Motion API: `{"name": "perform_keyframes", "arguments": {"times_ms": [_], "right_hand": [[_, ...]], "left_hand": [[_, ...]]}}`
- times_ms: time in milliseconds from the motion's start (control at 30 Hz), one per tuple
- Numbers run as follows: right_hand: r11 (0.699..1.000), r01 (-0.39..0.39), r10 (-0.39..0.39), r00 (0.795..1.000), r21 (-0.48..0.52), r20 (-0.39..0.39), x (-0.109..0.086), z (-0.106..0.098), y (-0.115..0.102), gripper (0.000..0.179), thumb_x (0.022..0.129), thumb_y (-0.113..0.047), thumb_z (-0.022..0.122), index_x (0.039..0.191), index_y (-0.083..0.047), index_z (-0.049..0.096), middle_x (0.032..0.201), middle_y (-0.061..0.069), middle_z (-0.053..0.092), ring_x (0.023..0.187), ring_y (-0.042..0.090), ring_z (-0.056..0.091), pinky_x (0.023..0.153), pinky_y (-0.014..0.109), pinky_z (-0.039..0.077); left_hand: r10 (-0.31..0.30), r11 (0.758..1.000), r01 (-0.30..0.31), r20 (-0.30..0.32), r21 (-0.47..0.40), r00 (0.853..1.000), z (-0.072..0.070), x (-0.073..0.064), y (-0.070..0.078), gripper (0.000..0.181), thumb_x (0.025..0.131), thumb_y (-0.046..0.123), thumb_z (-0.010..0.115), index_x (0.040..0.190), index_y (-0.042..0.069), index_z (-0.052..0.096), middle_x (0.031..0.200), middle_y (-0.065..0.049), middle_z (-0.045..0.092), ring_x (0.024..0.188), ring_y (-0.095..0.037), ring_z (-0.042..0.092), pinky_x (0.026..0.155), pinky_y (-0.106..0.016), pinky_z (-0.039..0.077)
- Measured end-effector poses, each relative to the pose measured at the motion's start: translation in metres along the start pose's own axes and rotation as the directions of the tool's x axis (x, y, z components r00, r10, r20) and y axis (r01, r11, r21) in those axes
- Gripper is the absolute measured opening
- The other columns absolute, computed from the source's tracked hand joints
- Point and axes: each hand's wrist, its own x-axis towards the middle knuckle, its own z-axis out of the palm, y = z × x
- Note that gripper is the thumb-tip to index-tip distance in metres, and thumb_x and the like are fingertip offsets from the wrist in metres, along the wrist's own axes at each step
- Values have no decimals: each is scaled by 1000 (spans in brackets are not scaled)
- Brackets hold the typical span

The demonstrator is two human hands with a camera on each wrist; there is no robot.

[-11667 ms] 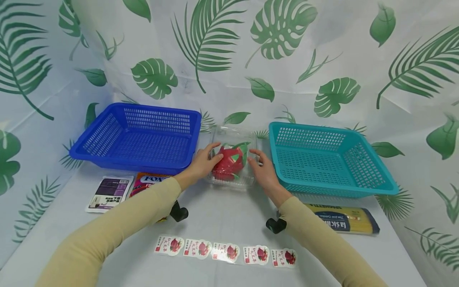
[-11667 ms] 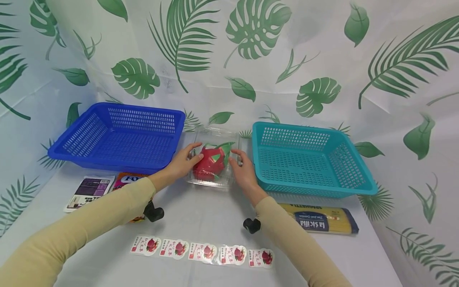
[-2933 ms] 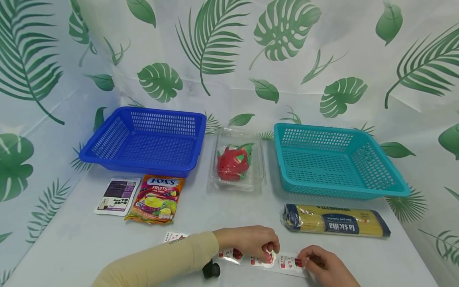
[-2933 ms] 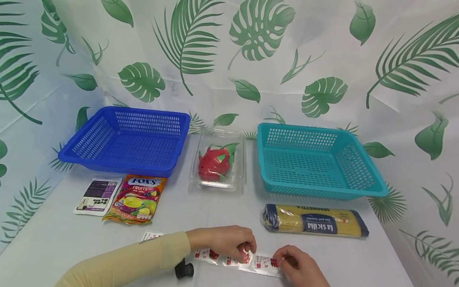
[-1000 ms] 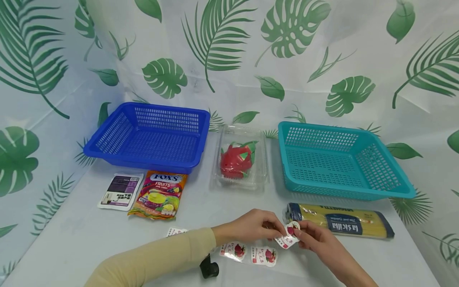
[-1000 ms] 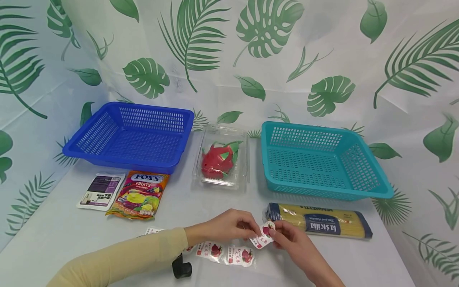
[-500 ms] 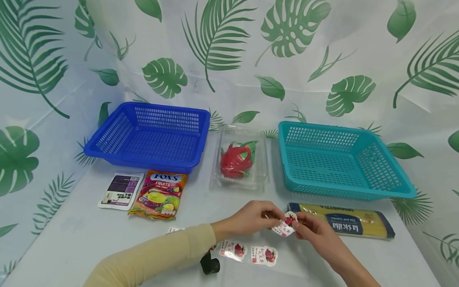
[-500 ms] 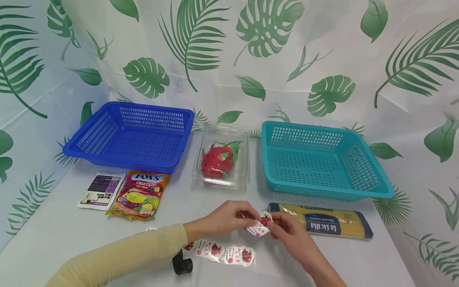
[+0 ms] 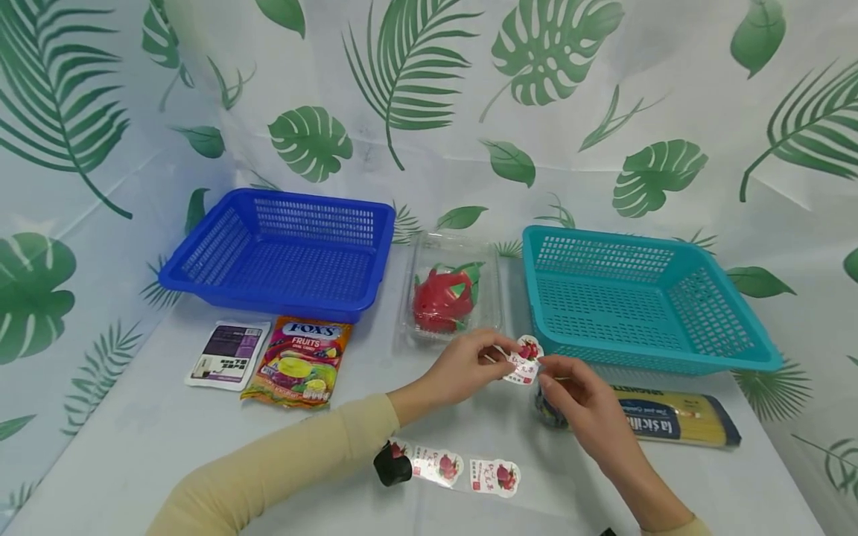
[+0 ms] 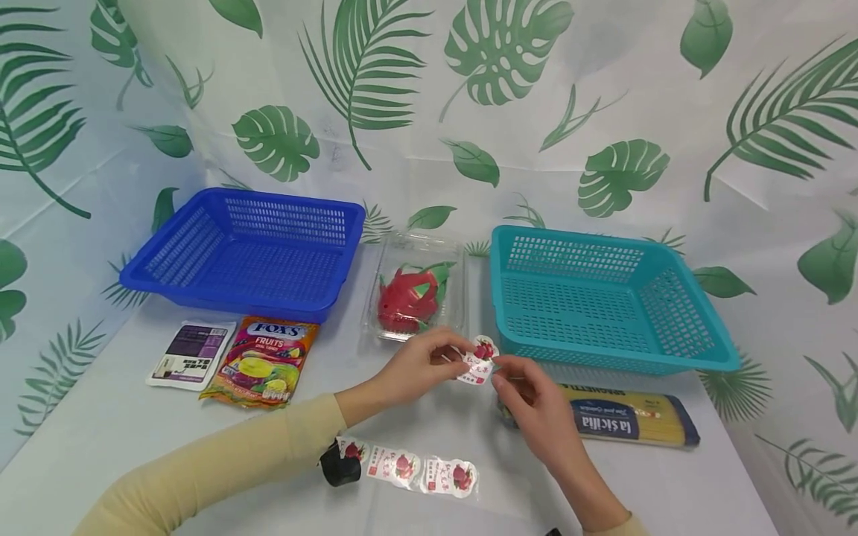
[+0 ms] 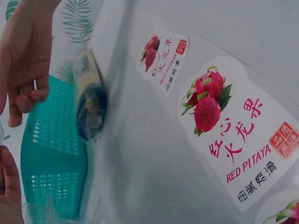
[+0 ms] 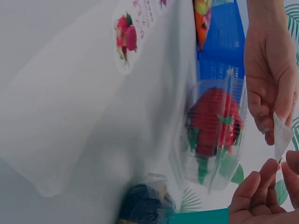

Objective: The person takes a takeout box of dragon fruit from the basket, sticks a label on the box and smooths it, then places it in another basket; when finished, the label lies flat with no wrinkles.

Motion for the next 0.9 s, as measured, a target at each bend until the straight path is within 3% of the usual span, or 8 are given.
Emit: {"name": "perform_keyframes", "arguments": {"times_ms": [267, 500, 667, 900], "right_hand": [[998, 55, -55, 998, -19, 2, 8, 1, -5, 35, 100, -34, 56, 126, -10, 61, 116, 7, 62, 97, 19, 61, 78, 21, 52], [1000, 14, -14, 1000, -5, 15, 17, 3, -6, 38, 100, -37, 56, 124, -8, 61, 110, 8, 62, 89, 19, 58, 76, 29, 55], [1000, -6, 6, 1000, 5, 4, 21, 4, -8, 40, 99, -39, 57, 124, -8, 61, 109, 9, 61, 90, 20, 57, 77, 28, 55], [999, 49, -49, 999, -11, -15, 28, 5, -12, 35, 99, -36, 58, 120, -8, 63, 106, 7, 63, 88, 19, 58, 76, 29, 55]], "left_hand": [[12, 1000, -12, -14, -3, 1000, -2, 2, 0, 25, 92, 10, 68, 117, 9, 69, 111, -1, 62, 90, -4, 62, 77, -18, 53], [25, 1000, -25, -26, 2, 999, -5, 4, 4, 26, 92, 9, 68, 118, 9, 68, 112, -2, 62, 91, -5, 62, 77, -18, 53], [27, 999, -27, -22, 21, 999, -7, 5, 5, 27, 92, 10, 68, 119, 9, 68, 111, -1, 62, 90, -3, 62, 78, -18, 53], [31, 999, -29, -53, 36, 998, -11, 8, 4, 26, 92, 11, 69, 118, 9, 69, 111, -1, 64, 86, -3, 63, 76, -19, 53]]}}
